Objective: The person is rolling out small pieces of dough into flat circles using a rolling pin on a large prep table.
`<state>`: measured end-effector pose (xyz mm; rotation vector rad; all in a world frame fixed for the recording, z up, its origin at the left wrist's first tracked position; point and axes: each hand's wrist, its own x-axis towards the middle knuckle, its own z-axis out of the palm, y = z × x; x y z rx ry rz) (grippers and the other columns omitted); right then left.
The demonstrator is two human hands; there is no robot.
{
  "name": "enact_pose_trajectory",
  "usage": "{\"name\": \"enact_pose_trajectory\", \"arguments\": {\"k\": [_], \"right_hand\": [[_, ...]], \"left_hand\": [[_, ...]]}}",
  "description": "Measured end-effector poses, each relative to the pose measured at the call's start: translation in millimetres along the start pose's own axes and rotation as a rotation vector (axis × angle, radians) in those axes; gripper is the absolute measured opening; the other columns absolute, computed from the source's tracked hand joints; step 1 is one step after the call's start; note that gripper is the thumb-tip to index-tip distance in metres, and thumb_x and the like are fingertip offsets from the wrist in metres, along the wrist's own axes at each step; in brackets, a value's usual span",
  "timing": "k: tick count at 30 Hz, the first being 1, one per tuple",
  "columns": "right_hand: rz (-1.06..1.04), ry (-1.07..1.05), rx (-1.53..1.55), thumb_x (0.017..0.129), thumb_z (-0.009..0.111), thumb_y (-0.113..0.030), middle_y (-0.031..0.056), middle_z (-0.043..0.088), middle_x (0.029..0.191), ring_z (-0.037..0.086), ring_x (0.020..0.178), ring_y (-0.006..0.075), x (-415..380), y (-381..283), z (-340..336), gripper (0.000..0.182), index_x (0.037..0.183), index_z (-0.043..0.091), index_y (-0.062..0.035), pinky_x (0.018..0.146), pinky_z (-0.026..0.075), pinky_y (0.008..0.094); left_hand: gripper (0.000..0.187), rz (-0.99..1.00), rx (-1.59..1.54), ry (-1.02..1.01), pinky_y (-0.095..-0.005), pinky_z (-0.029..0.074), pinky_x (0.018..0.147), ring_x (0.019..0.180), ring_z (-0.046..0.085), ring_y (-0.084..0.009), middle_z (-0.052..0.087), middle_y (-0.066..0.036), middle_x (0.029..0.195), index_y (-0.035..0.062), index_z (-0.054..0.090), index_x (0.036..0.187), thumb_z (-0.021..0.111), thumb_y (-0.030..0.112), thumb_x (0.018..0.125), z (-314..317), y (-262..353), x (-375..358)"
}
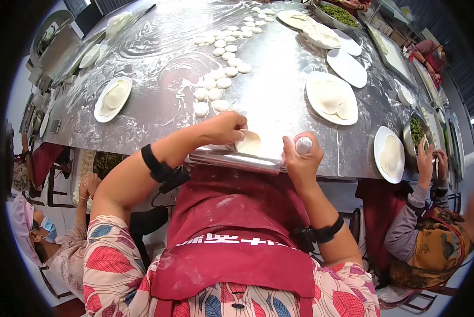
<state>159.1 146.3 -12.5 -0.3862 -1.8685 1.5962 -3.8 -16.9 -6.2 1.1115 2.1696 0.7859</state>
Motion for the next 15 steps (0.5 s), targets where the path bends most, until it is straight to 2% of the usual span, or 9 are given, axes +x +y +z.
{"name": "enact_pose_trajectory", "arguments": {"k": [2, 3, 6, 9, 10, 11, 12, 14, 15], "right_hand": [[-0.08, 0.04, -0.101, 0.077, 0.07, -0.003, 0.0034, 0.052, 0.054, 0.05, 0.048, 0.0084, 14, 10, 6, 0.021, 0.072, 0.05, -0.0033, 0.044, 0.039, 0.0264], [-0.124, 0.066, -0.152, 0.077, 0.07, -0.003, 0.0034, 0.052, 0.054, 0.05, 0.048, 0.0083, 27, 15, 9, 0.021, 0.072, 0.05, -0.0031, 0.044, 0.039, 0.0263], [-0.216, 0.029, -0.202, 0.076, 0.071, -0.005, 0.0049, 0.054, 0.056, 0.052, 0.049, 0.0115, 72, 35, 28, 0.021, 0.076, 0.05, -0.0024, 0.046, 0.041, 0.0284], [-0.254, 0.072, -0.261, 0.076, 0.072, -0.006, 0.0061, 0.056, 0.057, 0.053, 0.05, 0.0136, 62, 35, 21, 0.021, 0.075, 0.051, -0.0025, 0.047, 0.042, 0.0304], [-0.204, 0.047, -0.236, 0.076, 0.072, -0.007, 0.0082, 0.057, 0.058, 0.055, 0.05, 0.0145, 43, 10, 15, 0.021, 0.076, 0.051, -0.002, 0.048, 0.043, 0.0311], [-0.18, 0.052, -0.253, 0.076, 0.072, -0.005, 0.0075, 0.056, 0.057, 0.055, 0.05, 0.0127, 30, 23, 4, 0.021, 0.075, 0.051, -0.0018, 0.047, 0.043, 0.0298], [-0.002, 0.036, -0.15, 0.076, 0.072, -0.004, 0.0053, 0.055, 0.056, 0.054, 0.05, 0.0102, 10, 2, 2, 0.022, 0.074, 0.05, -0.002, 0.047, 0.043, 0.0284], [-0.013, 0.036, -0.016, 0.076, 0.071, -0.003, 0.0037, 0.054, 0.055, 0.054, 0.05, 0.0086, -5, -1, 0, 0.022, 0.072, 0.05, -0.0024, 0.046, 0.042, 0.0276], [-0.088, 0.05, -0.101, 0.076, 0.071, -0.002, 0.0038, 0.053, 0.055, 0.053, 0.049, 0.0088, 3, 8, 2, 0.021, 0.072, 0.05, -0.0023, 0.046, 0.041, 0.0274]], "left_hand": [[0.019, -0.099, -0.138, -0.078, -0.0377, 0.048, 0.07, 0.076, 0.062, -0.0282, 0.065, -0.019, 0.08, -0.0028, 0.064, 0.089, 0.059, 0.011, 0.076, 0, 6, -6], [0.02, 0.032, 0.018, -0.01, -0.0383, 0.047, 0.07, 0.076, 0.062, -0.0292, 0.065, -0.02, 0.08, -0.0035, 0.064, 0.088, 0.059, 0.013, 0.078, 1, 7, -5], [0.021, 0.047, 0.081, 0.114, -0.0391, 0.047, 0.071, 0.077, 0.062, -0.0311, 0.065, -0.021, 0.081, -0.0034, 0.064, 0.088, 0.059, 0.015, 0.078, 5, 10, 10], [0.022, 0.027, 0.12, 0.062, -0.0405, 0.047, 0.073, 0.08, 0.063, -0.0333, 0.065, -0.022, 0.083, -0.0025, 0.064, 0.089, 0.059, 0.015, 0.079, 3, 13, 10], [0.021, 0.042, 0.148, 0.045, -0.0407, 0.047, 0.073, 0.079, 0.063, -0.0332, 0.065, -0.022, 0.083, -0.0023, 0.064, 0.089, 0.058, 0.015, 0.079, 5, 11, 7], [0.022, 0.04, 0.129, 0.036, -0.0405, 0.047, 0.073, 0.079, 0.063, -0.0309, 0.065, -0.021, 0.085, -0.0028, 0.063, 0.091, 0.059, 0.013, 0.078, 5, 8, 5], [0.022, 0.007, 0.079, 0.022, -0.0401, 0.047, 0.073, 0.08, 0.063, -0.0302, 0.066, -0.02, 0.086, -0.003, 0.063, 0.092, 0.059, 0.012, 0.077, 6, 6, 2], [0.022, -0.059, -0.014, -0.023, -0.0395, 0.048, 0.073, 0.082, 0.063, -0.0289, 0.066, -0.02, 0.087, -0.0035, 0.062, 0.093, 0.058, 0.01, 0.077, 6, 9, -3], [0.021, -0.042, 0.009, -0.043, -0.0383, 0.048, 0.074, 0.083, 0.064, -0.0283, 0.066, -0.019, 0.088, -0.004, 0.062, 0.094, 0.058, 0.01, 0.079, 6, 14, -6]]}}
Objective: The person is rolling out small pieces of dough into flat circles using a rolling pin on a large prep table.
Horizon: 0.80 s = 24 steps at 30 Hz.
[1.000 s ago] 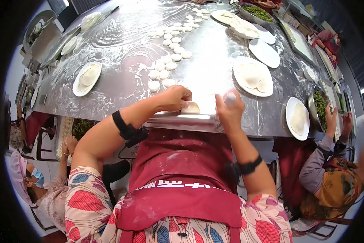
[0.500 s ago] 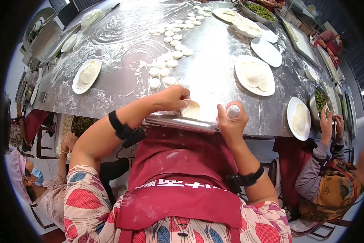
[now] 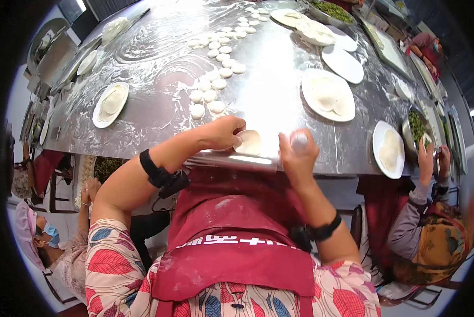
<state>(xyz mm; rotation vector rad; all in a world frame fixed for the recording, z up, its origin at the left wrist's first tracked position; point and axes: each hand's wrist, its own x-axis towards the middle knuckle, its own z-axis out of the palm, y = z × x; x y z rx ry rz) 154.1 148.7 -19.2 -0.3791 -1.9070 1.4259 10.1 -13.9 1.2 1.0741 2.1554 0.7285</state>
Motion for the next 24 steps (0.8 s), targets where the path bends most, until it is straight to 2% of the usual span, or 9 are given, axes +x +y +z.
{"name": "enact_pose_trajectory", "arguments": {"k": [1, 5, 8, 11, 12, 14, 15, 19, 24], "right_hand": [[-0.074, 0.018, -0.086, 0.076, 0.07, -0.002, 0.004, 0.053, 0.054, 0.052, 0.049, 0.0089, 15, 10, 5, 0.021, 0.072, 0.05, -0.0022, 0.046, 0.041, 0.0271], [-0.082, -0.001, -0.13, 0.076, 0.071, -0.004, 0.005, 0.055, 0.059, 0.051, 0.053, 0.0121, 65, 34, 34, 0.02, 0.074, 0.051, -0.0023, 0.05, 0.042, 0.0293], [-0.164, 0.028, -0.16, 0.077, 0.071, -0.004, 0.0057, 0.055, 0.059, 0.054, 0.053, 0.0124, 48, 23, 23, 0.02, 0.074, 0.051, -0.002, 0.05, 0.043, 0.029], [0.059, 0.002, -0.018, 0.076, 0.071, -0.004, 0.007, 0.057, 0.059, 0.057, 0.053, 0.0119, 2, -3, 1, 0.022, 0.073, 0.05, -0.001, 0.049, 0.044, 0.0283], [0.04, 0.003, -0.042, 0.076, 0.071, -0.004, 0.0072, 0.057, 0.058, 0.057, 0.052, 0.012, 3, -4, 2, 0.022, 0.073, 0.05, -0.0011, 0.049, 0.044, 0.0285], [0.021, 0.027, -0.088, 0.076, 0.071, -0.004, 0.0075, 0.057, 0.057, 0.056, 0.051, 0.0123, 5, -1, 2, 0.022, 0.073, 0.05, -0.0014, 0.048, 0.043, 0.029], [-0.078, 0.048, -0.108, 0.076, 0.072, -0.004, 0.0076, 0.056, 0.057, 0.055, 0.051, 0.0127, 20, 12, 9, 0.022, 0.072, 0.05, -0.0016, 0.048, 0.043, 0.0295], [-0.103, -0.013, -0.156, 0.075, 0.072, -0.007, 0.0075, 0.056, 0.058, 0.054, 0.052, 0.0141, 69, 29, 36, 0.021, 0.075, 0.052, -0.0013, 0.049, 0.042, 0.0312], [-0.05, 0.017, -0.09, 0.076, 0.072, -0.006, 0.0066, 0.054, 0.056, 0.055, 0.051, 0.0133, 19, 10, 8, 0.022, 0.074, 0.05, -0.0021, 0.048, 0.041, 0.0299]], "left_hand": [[0.021, 0.016, 0.002, 0.032, -0.0383, 0.048, 0.074, 0.083, 0.063, -0.0286, 0.066, -0.019, 0.087, -0.0038, 0.062, 0.094, 0.058, 0.011, 0.079, 4, 0, 2], [0.021, 0.025, 0.066, 0.132, -0.0391, 0.047, 0.075, 0.082, 0.063, -0.0311, 0.065, -0.02, 0.086, -0.0027, 0.063, 0.093, 0.058, 0.015, 0.082, 3, 8, 18], [0.022, 0.017, 0.115, 0.08, -0.0396, 0.047, 0.075, 0.081, 0.062, -0.0316, 0.065, -0.02, 0.086, -0.0027, 0.063, 0.093, 0.058, 0.015, 0.08, 1, 5, 23], [0.022, 0.078, 0.061, 0.128, -0.0395, 0.047, 0.074, 0.08, 0.062, -0.0308, 0.065, -0.02, 0.087, -0.0031, 0.062, 0.094, 0.059, 0.012, 0.078, 3, -11, 18], [0.022, 0.026, -0.044, 0.062, -0.0395, 0.047, 0.075, 0.081, 0.062, -0.0307, 0.064, -0.02, 0.088, -0.0031, 0.061, 0.095, 0.059, 0.01, 0.077, 1, -11, 14], [0.022, 0.058, -0.002, 0.044, -0.0394, 0.047, 0.075, 0.082, 0.062, -0.0304, 0.064, -0.02, 0.087, -0.003, 0.061, 0.096, 0.058, 0.009, 0.078, -1, -6, 7], [0.021, 0.079, 0.024, 0.032, -0.0393, 0.047, 0.075, 0.082, 0.062, -0.0302, 0.064, -0.02, 0.087, -0.0029, 0.06, 0.096, 0.057, 0.008, 0.079, 0, -2, 5], [0.019, 0.034, 0.053, 0.149, -0.0388, 0.047, 0.075, 0.082, 0.062, -0.0302, 0.065, -0.02, 0.085, -0.002, 0.062, 0.095, 0.055, 0.009, 0.081, 2, 2, 23], [0.017, 0.112, 0.086, 0.094, -0.0383, 0.047, 0.074, 0.082, 0.063, -0.0297, 0.066, -0.019, 0.085, -0.0013, 0.063, 0.091, 0.056, 0.01, 0.081, 4, -6, 19]]}}
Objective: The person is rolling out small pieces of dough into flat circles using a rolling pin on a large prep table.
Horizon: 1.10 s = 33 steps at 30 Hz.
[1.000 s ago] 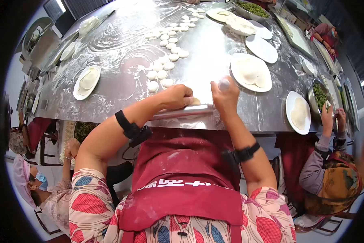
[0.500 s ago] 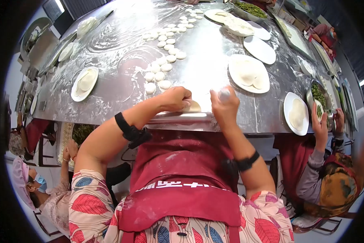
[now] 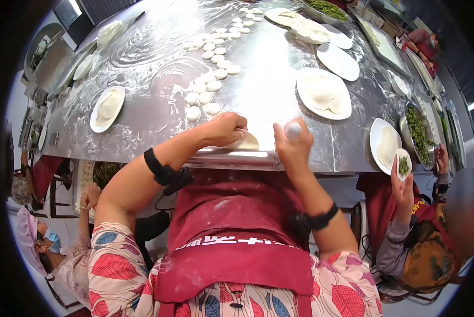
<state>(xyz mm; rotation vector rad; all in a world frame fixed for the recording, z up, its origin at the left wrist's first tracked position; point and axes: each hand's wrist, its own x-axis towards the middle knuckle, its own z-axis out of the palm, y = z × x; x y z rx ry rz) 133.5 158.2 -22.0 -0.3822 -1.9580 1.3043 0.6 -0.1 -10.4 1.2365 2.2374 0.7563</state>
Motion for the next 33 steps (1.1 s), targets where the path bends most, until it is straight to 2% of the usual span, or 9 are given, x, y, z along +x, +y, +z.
{"name": "enact_pose_trajectory", "arguments": {"k": [7, 9, 13, 16, 19, 22, 27, 31, 33], "right_hand": [[-0.096, 0.015, 0.003, 0.077, 0.07, -0.003, 0.0041, 0.052, 0.055, 0.048, 0.05, 0.0103, 37, 18, 26, 0.023, 0.072, 0.048, -0.0026, 0.047, 0.04, 0.0278], [-0.155, 0.001, 0.059, 0.077, 0.071, -0.005, 0.0097, 0.059, 0.059, 0.059, 0.053, 0.0152, 54, 10, 41, 0.025, 0.073, 0.047, -0.0029, 0.048, 0.044, 0.0298], [-0.271, 0.071, -0.136, 0.076, 0.074, -0.009, 0.0134, 0.057, 0.059, 0.06, 0.052, 0.0234, 36, -2, 20, 0.023, 0.076, 0.051, -0.0034, 0.049, 0.045, 0.0326], [-0.143, -0.012, -0.039, 0.076, 0.074, -0.01, 0.0109, 0.055, 0.056, 0.056, 0.048, 0.0207, 1, -8, -7, 0.022, 0.076, 0.053, -0.0034, 0.047, 0.044, 0.0321], [-0.107, -0.07, 0.049, 0.077, 0.074, -0.008, 0.0074, 0.052, 0.053, 0.053, 0.045, 0.0133, -22, -17, -22, 0.022, 0.074, 0.053, -0.0042, 0.043, 0.041, 0.0291], [-0.086, -0.124, 0.143, 0.079, 0.073, -0.006, 0.0045, 0.05, 0.052, 0.048, 0.045, 0.0103, -28, -18, -27, 0.021, 0.074, 0.052, -0.0044, 0.042, 0.039, 0.0274], [-0.138, -0.137, 0.205, 0.078, 0.073, -0.005, 0.0066, 0.053, 0.057, 0.049, 0.047, 0.012, -23, -12, -27, 0.02, 0.074, 0.053, -0.0037, 0.044, 0.04, 0.0285], [-0.167, -0.135, 0.227, 0.077, 0.073, -0.004, 0.0114, 0.057, 0.061, 0.059, 0.051, 0.0219, -19, -11, -26, 0.019, 0.076, 0.054, -0.0035, 0.047, 0.043, 0.0306], [-0.169, -0.134, 0.2, 0.076, 0.074, -0.005, 0.012, 0.056, 0.06, 0.059, 0.049, 0.0231, -18, -10, -25, 0.02, 0.076, 0.054, -0.0033, 0.046, 0.043, 0.0309]], "left_hand": [[0.017, -0.086, -0.069, 0.015, -0.0359, 0.048, 0.073, 0.081, 0.063, -0.023, 0.067, -0.017, 0.083, -0.0022, 0.064, 0.092, 0.058, 0.01, 0.082, -12, -4, -10], [0.017, -0.096, -0.023, 0.069, -0.0346, 0.048, 0.073, 0.08, 0.063, -0.021, 0.067, -0.016, 0.081, -0.0027, 0.064, 0.091, 0.059, 0.011, 0.082, -12, -13, -4], [0.017, -0.125, -0.091, 0.054, -0.0326, 0.049, 0.067, 0.072, 0.062, -0.018, 0.067, -0.012, 0.077, -0.0018, 0.065, 0.089, 0.064, 0.011, 0.078, -13, -14, -15], [0.023, -0.18, -0.053, 0.028, -0.0363, 0.049, 0.067, 0.073, 0.065, -0.0273, 0.067, -0.015, 0.077, 0.0003, 0.065, 0.083, 0.067, 0.018, 0.068, -14, 9, -25], [0.016, -0.166, -0.261, 0.026, -0.0293, 0.045, 0.058, 0.065, 0.057, -0.0139, 0.061, -0.007, 0.07, 0.0005, 0.062, 0.087, 0.066, 0.015, 0.079, -6, -4, -12], [0.016, -0.187, -0.434, -0.029, -0.0259, 0.043, 0.059, 0.069, 0.053, -0.0093, 0.06, -0.002, 0.078, 0.0018, 0.058, 0.097, 0.061, 0.012, 0.086, -16, 10, 19], [0.017, -0.218, -0.6, -0.085, -0.0265, 0.047, 0.065, 0.075, 0.057, -0.013, 0.059, -0.006, 0.086, 0.0005, 0.057, 0.1, 0.061, 0.012, 0.087, -13, 64, 104], [0.024, -0.017, -1.061, -0.151, -0.0295, 0.05, 0.077, 0.082, 0.058, -0.0154, 0.058, -0.006, 0.096, -0.0014, 0.051, 0.11, 0.057, 0.013, 0.092, -11, 100, 172], [0.039, -0.069, -0.995, -0.133, -0.0344, 0.048, 0.089, 0.099, 0.057, -0.021, 0.056, -0.013, 0.111, -0.0051, 0.042, 0.123, 0.054, 0.017, 0.094, -15, 97, 182]]}}
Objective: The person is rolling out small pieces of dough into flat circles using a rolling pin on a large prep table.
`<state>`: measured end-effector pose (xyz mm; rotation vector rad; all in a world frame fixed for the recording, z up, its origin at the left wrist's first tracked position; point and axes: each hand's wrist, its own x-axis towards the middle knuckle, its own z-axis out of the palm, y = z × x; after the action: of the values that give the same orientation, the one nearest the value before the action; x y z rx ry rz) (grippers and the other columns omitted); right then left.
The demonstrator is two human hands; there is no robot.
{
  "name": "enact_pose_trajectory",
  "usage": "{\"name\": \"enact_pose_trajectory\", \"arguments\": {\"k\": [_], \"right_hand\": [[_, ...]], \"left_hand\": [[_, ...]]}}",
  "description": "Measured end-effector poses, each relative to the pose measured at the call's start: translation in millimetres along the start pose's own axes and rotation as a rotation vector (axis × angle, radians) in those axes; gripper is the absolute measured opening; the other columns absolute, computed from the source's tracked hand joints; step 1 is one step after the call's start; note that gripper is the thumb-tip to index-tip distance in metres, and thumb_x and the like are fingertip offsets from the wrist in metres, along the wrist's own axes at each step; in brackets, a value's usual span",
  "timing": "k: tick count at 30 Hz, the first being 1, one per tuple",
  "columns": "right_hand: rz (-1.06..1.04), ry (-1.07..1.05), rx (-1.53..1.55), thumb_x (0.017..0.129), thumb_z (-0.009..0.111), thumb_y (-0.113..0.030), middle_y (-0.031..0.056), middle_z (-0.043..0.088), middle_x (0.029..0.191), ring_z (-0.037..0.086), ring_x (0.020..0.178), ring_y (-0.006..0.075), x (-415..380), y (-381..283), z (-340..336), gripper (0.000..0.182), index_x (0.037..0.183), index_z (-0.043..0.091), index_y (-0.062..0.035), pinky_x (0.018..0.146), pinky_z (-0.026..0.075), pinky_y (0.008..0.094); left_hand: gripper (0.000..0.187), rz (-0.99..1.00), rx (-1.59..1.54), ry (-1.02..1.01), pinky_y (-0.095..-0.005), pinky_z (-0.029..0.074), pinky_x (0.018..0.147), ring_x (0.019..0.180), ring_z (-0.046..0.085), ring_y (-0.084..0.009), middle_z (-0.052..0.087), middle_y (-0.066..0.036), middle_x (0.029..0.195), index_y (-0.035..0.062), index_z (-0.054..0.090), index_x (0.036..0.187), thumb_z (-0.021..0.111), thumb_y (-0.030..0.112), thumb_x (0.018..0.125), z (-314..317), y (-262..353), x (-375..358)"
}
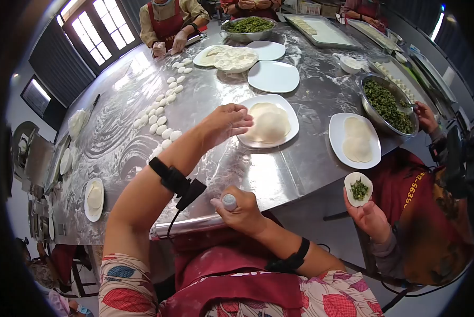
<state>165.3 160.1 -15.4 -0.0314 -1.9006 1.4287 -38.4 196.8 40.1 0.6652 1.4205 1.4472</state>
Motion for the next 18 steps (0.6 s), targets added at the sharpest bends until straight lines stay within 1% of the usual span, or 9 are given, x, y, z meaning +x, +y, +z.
{"name": "enact_pose_trajectory", "arguments": {"k": [3, 4, 6, 8, 10, 12, 14, 15, 18], "right_hand": [[0.038, -0.006, -0.015, 0.076, 0.074, -0.005, 0.0122, 0.055, 0.06, 0.058, 0.048, 0.0235, 0, -5, -1, 0.02, 0.076, 0.054, -0.0032, 0.046, 0.042, 0.0319], [0.04, -0.008, -0.032, 0.076, 0.074, -0.005, 0.0123, 0.055, 0.06, 0.058, 0.047, 0.0237, -1, -2, -1, 0.02, 0.076, 0.054, -0.0032, 0.045, 0.042, 0.0323], [0.028, 0.001, -0.056, 0.076, 0.074, -0.005, 0.0124, 0.055, 0.059, 0.056, 0.046, 0.0239, -1, -3, -1, 0.02, 0.076, 0.054, -0.0033, 0.045, 0.042, 0.0328], [0.004, 0.012, -0.067, 0.076, 0.073, -0.005, 0.0123, 0.053, 0.058, 0.055, 0.045, 0.0239, 4, -5, 0, 0.02, 0.075, 0.054, -0.0035, 0.045, 0.042, 0.0331], [-0.285, 0.029, -0.298, 0.076, 0.073, -0.004, 0.0121, 0.051, 0.055, 0.051, 0.044, 0.0241, 7, 9, 3, 0.021, 0.074, 0.053, -0.0038, 0.046, 0.042, 0.0327], [-0.045, 0.052, -0.178, 0.076, 0.072, -0.003, 0.0089, 0.049, 0.053, 0.049, 0.045, 0.0176, 9, -1, 5, 0.021, 0.074, 0.051, -0.0036, 0.046, 0.041, 0.0299], [0.074, 0.046, -0.082, 0.078, 0.071, -0.001, 0.0034, 0.05, 0.054, 0.048, 0.048, 0.0092, 7, 2, 9, 0.022, 0.074, 0.05, -0.0044, 0.045, 0.039, 0.0261], [0.079, 0.05, -0.066, 0.079, 0.071, -0.001, 0.0018, 0.05, 0.054, 0.048, 0.049, 0.0075, 7, 6, 10, 0.022, 0.074, 0.05, -0.0048, 0.045, 0.038, 0.025], [0.102, 0.078, -0.043, 0.081, 0.07, 0.0, -0.0017, 0.05, 0.055, 0.048, 0.051, 0.004, 4, 13, 13, 0.022, 0.074, 0.049, -0.0057, 0.044, 0.036, 0.0227]], "left_hand": [[0.052, -0.092, 0.118, 0.11, -0.039, 0.045, 0.096, 0.114, 0.053, -0.0282, 0.05, -0.021, 0.124, -0.0084, 0.036, 0.131, 0.054, 0.023, 0.094, -21, 1, -23], [0.051, -0.098, 0.138, 0.161, -0.0381, 0.046, 0.095, 0.112, 0.054, -0.0268, 0.052, -0.019, 0.122, -0.0069, 0.04, 0.128, 0.057, 0.026, 0.093, -34, -4, -34], [0.037, -0.079, 0.163, 0.22, -0.0352, 0.047, 0.091, 0.103, 0.058, -0.0218, 0.057, -0.013, 0.109, -0.001, 0.053, 0.115, 0.059, 0.027, 0.091, -64, -8, -69], [0.03, -0.067, 0.209, 0.294, -0.0341, 0.048, 0.087, 0.096, 0.059, -0.0185, 0.059, -0.009, 0.102, 0.0011, 0.056, 0.108, 0.06, 0.025, 0.09, -99, -13, -105], [0.025, -0.047, 0.231, 0.395, -0.0323, 0.049, 0.082, 0.091, 0.06, -0.0155, 0.061, -0.005, 0.098, 0.0037, 0.057, 0.105, 0.061, 0.023, 0.09, -121, -10, -147], [0.018, -0.042, 0.304, 0.519, -0.0292, 0.048, 0.077, 0.088, 0.059, -0.0135, 0.061, -0.002, 0.096, 0.0059, 0.059, 0.102, 0.061, 0.018, 0.089, -132, -9, -190], [0.017, -0.054, 0.433, 0.593, -0.029, 0.049, 0.076, 0.086, 0.059, -0.0128, 0.061, -0.002, 0.096, 0.0058, 0.059, 0.102, 0.06, 0.016, 0.088, -140, -14, -224], [0.015, -0.051, 0.502, 0.611, -0.0286, 0.049, 0.07, 0.08, 0.06, -0.0125, 0.062, -0.002, 0.087, 0.0037, 0.061, 0.096, 0.061, 0.015, 0.086, -143, -24, -238], [0.015, -0.071, 0.971, 0.646, -0.0308, 0.048, 0.065, 0.075, 0.061, -0.014, 0.063, -0.005, 0.079, 0.0014, 0.063, 0.089, 0.062, 0.016, 0.085, -168, -63, -252]]}}
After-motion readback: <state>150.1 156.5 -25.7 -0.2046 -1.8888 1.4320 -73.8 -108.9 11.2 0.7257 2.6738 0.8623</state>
